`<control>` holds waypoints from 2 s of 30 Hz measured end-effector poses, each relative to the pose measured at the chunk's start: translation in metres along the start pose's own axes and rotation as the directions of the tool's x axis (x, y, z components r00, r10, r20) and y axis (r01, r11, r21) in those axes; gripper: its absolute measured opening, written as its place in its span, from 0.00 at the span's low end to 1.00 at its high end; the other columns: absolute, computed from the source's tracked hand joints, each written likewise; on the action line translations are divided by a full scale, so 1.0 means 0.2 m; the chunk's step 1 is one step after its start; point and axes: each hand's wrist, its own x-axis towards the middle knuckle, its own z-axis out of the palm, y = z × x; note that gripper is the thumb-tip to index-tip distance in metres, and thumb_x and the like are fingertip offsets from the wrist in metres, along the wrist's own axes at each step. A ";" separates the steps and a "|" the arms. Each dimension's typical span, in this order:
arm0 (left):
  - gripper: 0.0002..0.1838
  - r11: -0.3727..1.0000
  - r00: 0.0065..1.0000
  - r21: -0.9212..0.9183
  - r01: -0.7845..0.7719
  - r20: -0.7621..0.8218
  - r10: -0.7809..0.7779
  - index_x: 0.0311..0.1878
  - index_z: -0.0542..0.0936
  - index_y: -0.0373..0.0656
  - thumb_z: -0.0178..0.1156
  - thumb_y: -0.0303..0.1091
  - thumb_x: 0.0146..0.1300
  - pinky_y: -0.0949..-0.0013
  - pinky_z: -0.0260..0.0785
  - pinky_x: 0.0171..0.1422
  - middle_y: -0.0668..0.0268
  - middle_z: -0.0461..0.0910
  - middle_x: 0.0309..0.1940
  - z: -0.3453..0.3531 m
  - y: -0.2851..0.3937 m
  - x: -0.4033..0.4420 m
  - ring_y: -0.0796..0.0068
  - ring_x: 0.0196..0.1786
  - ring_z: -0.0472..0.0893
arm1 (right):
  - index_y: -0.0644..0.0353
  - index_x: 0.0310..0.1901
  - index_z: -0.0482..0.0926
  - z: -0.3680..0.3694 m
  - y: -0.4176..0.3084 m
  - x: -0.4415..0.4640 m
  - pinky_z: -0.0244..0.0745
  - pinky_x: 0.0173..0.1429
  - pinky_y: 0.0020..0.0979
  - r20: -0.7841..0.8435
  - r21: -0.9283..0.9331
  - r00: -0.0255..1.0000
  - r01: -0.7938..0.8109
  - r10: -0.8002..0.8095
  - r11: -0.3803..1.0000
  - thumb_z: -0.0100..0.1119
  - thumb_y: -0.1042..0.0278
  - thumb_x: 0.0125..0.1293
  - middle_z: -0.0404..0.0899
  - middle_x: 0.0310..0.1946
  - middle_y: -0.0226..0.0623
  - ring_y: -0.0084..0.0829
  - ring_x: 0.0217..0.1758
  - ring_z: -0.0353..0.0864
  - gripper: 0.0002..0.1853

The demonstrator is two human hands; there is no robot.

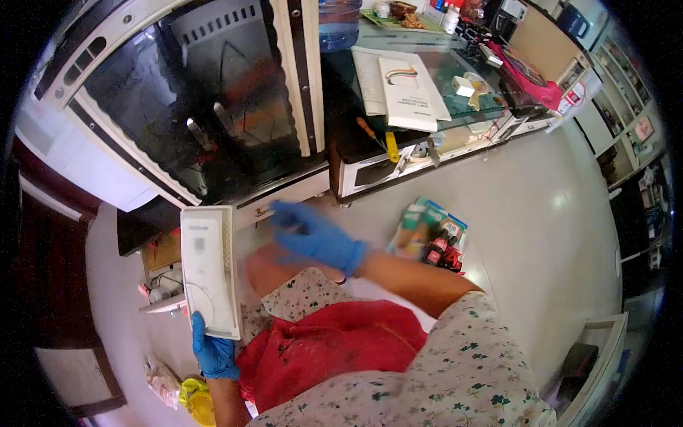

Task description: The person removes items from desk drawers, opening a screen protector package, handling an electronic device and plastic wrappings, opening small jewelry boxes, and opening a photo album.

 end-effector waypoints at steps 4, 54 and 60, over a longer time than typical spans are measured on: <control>0.27 1.000 1.000 0.020 -0.001 0.007 0.001 0.64 0.62 0.36 0.51 0.38 0.65 0.57 0.65 0.63 0.55 0.67 0.60 -0.05 0.02 0.02 0.60 0.59 0.71 | 0.59 0.59 0.68 -0.55 -0.32 0.00 0.68 0.58 0.34 -0.286 -0.705 0.863 0.104 -0.416 0.702 0.61 0.66 0.58 0.74 0.49 0.45 0.38 0.53 0.74 0.26; 0.33 0.991 0.988 0.104 -0.080 -0.124 0.093 0.58 0.69 0.35 0.61 0.36 0.46 0.61 0.67 0.58 0.56 0.75 0.50 -0.23 0.38 -0.29 0.61 0.53 0.76 | 0.62 0.59 0.66 0.05 -0.36 -0.20 0.70 0.56 0.41 0.099 0.487 0.879 -0.451 0.466 0.748 0.35 0.53 0.65 0.72 0.53 0.47 0.42 0.55 0.72 0.27; 0.28 0.990 0.988 0.143 0.009 -0.156 0.013 0.53 0.73 0.38 0.60 0.33 0.44 0.63 0.70 0.55 0.59 0.78 0.45 -0.30 0.41 -0.29 0.62 0.48 0.78 | 0.59 0.53 0.72 -0.09 0.06 -0.27 0.72 0.49 0.34 0.192 0.601 0.680 -0.652 0.707 0.463 0.40 0.57 0.64 0.77 0.45 0.41 0.34 0.46 0.76 0.21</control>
